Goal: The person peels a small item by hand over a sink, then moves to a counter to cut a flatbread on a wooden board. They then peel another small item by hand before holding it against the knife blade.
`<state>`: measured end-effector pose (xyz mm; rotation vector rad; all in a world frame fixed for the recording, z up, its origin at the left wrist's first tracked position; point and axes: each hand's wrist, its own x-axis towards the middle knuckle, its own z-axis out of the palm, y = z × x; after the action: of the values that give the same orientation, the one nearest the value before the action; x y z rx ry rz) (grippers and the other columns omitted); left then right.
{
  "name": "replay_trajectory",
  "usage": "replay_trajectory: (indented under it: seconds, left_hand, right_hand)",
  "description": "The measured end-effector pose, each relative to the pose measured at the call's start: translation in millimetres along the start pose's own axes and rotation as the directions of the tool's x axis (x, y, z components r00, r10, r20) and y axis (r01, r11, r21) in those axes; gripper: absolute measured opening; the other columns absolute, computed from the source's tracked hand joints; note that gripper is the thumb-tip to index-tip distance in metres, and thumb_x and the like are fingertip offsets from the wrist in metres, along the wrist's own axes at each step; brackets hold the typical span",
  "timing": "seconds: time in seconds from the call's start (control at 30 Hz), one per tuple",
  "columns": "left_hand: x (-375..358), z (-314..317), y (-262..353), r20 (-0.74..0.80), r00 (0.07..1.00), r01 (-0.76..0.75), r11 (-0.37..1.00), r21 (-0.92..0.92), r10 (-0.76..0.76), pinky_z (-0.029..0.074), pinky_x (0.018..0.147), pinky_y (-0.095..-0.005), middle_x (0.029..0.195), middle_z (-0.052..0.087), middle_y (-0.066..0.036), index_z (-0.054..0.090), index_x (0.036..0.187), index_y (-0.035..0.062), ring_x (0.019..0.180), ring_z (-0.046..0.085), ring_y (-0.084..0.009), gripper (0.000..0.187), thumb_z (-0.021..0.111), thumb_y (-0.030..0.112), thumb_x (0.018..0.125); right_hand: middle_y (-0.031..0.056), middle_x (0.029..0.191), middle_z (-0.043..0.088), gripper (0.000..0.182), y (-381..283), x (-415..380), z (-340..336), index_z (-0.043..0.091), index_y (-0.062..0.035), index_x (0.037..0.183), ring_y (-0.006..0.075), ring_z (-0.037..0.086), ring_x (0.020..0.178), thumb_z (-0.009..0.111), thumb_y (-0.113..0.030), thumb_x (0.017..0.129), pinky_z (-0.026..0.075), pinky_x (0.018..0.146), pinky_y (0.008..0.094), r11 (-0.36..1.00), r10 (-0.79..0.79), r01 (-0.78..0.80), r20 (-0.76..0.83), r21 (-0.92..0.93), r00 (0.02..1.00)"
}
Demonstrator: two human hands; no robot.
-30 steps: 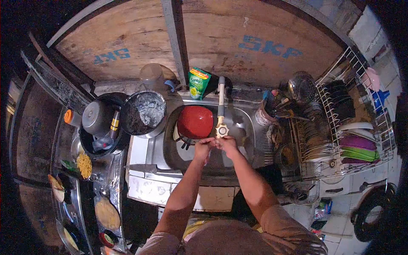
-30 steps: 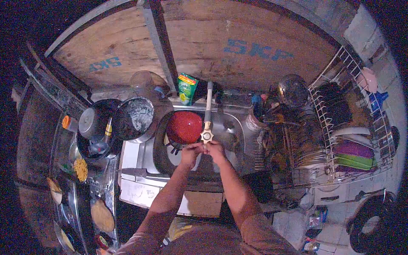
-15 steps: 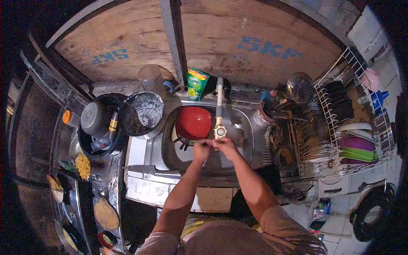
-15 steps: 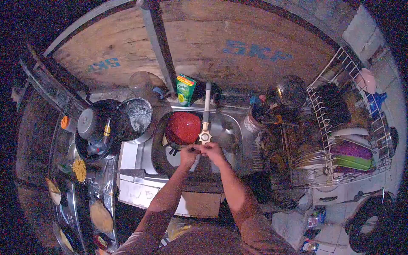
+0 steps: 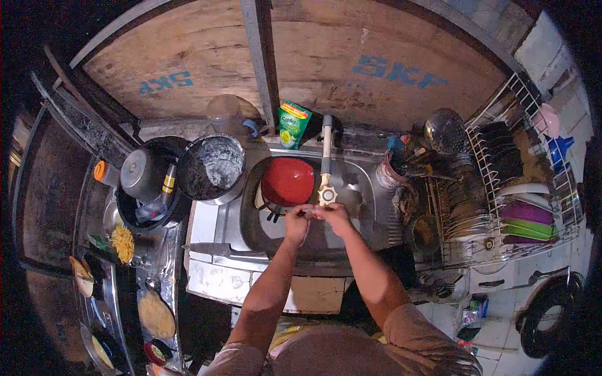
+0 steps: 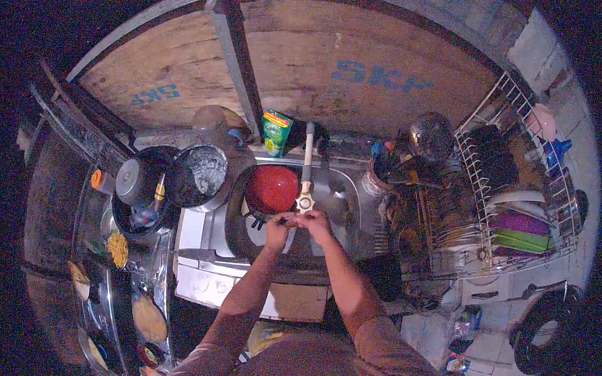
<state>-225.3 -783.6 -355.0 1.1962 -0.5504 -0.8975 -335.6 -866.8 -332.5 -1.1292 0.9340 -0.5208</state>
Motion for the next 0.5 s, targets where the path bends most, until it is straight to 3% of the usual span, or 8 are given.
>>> replay_trajectory:
  seconds: [0.13,0.2,0.23,0.3,0.33,0.4,0.5]
  left_hand:
    - [1.1,-4.2,-7.1,0.001,0.999,0.032,0.997,-0.063,-0.032,0.05,0.071,-0.0282,0.087,0.063,-0.01,0.058,0.096,-0.0045,0.075,0.06,-0.0151,0.014,0.059,-0.004,0.082]
    - [5.5,-10.7,-29.6,-0.003,0.997,0.067,0.952,-0.298,-0.071,0.051,0.072,-0.0296,0.09,0.064,-0.011,0.058,0.101,-0.0043,0.08,0.061,-0.0175,0.019,0.059,-0.004,0.082]
    - [5.8,-12.6,-33.8,-0.003,0.997,0.067,0.953,-0.296,-0.071,0.051,0.072,-0.0296,0.09,0.064,-0.011,0.058,0.101,-0.0043,0.08,0.061,-0.0175,0.019,0.059,-0.004,0.082]
    - [1.4,-8.7,-16.5,0.074,0.995,0.083,0.952,-0.296,-0.063,0.05,0.072,-0.0292,0.09,0.063,-0.01,0.058,0.099,-0.0039,0.079,0.061,-0.0175,0.017,0.059,-0.002,0.083]
    - [0.0,-6.2,-4.8,0.074,0.995,0.083,0.952,-0.296,-0.063,0.05,0.072,-0.0292,0.09,0.063,-0.01,0.058,0.099,-0.0039,0.079,0.061,-0.0175,0.017,0.059,-0.002,0.083]
    - [-3.1,0.2,25.1,0.127,0.96,0.271,0.935,-0.228,-0.248,0.05,0.072,-0.0285,0.088,0.063,-0.01,0.059,0.097,-0.0033,0.078,0.06,-0.0174,0.013,0.059,0.0,0.084]
    - [12.0,-9.7,-5.3,0.159,0.966,0.239,0.944,-0.228,-0.206,0.05,0.072,-0.0281,0.09,0.063,-0.009,0.059,0.098,-0.0025,0.078,0.06,-0.0165,0.014,0.058,0.001,0.085]
  right_hand:
    - [0.0073,0.081,0.065,0.012,-7.2,-3.1,6.6,0.062,0.0023,0.087,0.0152,0.062,0.068,0.065,-0.007,0.08,0.051,0.062,0.0263,0.985,0.035,-0.028,-0.034,0.169,0.999]
    - [0.0074,0.083,0.065,0.013,-4.0,-2.3,8.6,0.062,0.0025,0.089,0.0149,0.062,0.068,0.066,-0.006,0.08,0.052,0.062,0.0266,0.963,0.083,-0.069,-0.042,0.26,0.996]
    - [0.0074,0.083,0.065,0.013,-2.0,-2.0,8.8,0.062,0.0025,0.089,0.0149,0.062,0.068,0.066,-0.006,0.08,0.052,0.062,0.0266,0.963,0.083,-0.07,-0.041,0.262,0.996]
    - [0.0079,0.085,0.065,0.013,3.1,-0.1,6.9,0.062,0.0025,0.09,0.0147,0.062,0.068,0.065,-0.005,0.081,0.052,0.062,0.0262,0.997,0.058,-0.053,-0.088,0.059,0.994]
    - [0.0079,0.085,0.065,0.013,4.8,1.3,4.2,0.062,0.0025,0.09,0.0147,0.062,0.068,0.065,-0.005,0.081,0.052,0.062,0.0262,0.997,0.058,-0.053,-0.088,0.059,0.994]
    - [0.0088,0.087,0.065,0.015,9.1,2.5,-2.1,0.062,0.0037,0.093,0.0159,0.063,0.071,0.065,-0.004,0.081,0.053,0.065,0.0271,0.996,0.038,-0.038,-0.001,0.084,0.999]
    - [0.01,0.089,0.064,0.017,12.8,0.6,-6.4,0.062,0.0048,0.096,0.0179,0.064,0.076,0.064,-0.003,0.081,0.054,0.07,0.0292,0.996,-0.074,0.071,0.061,0.051,0.995]
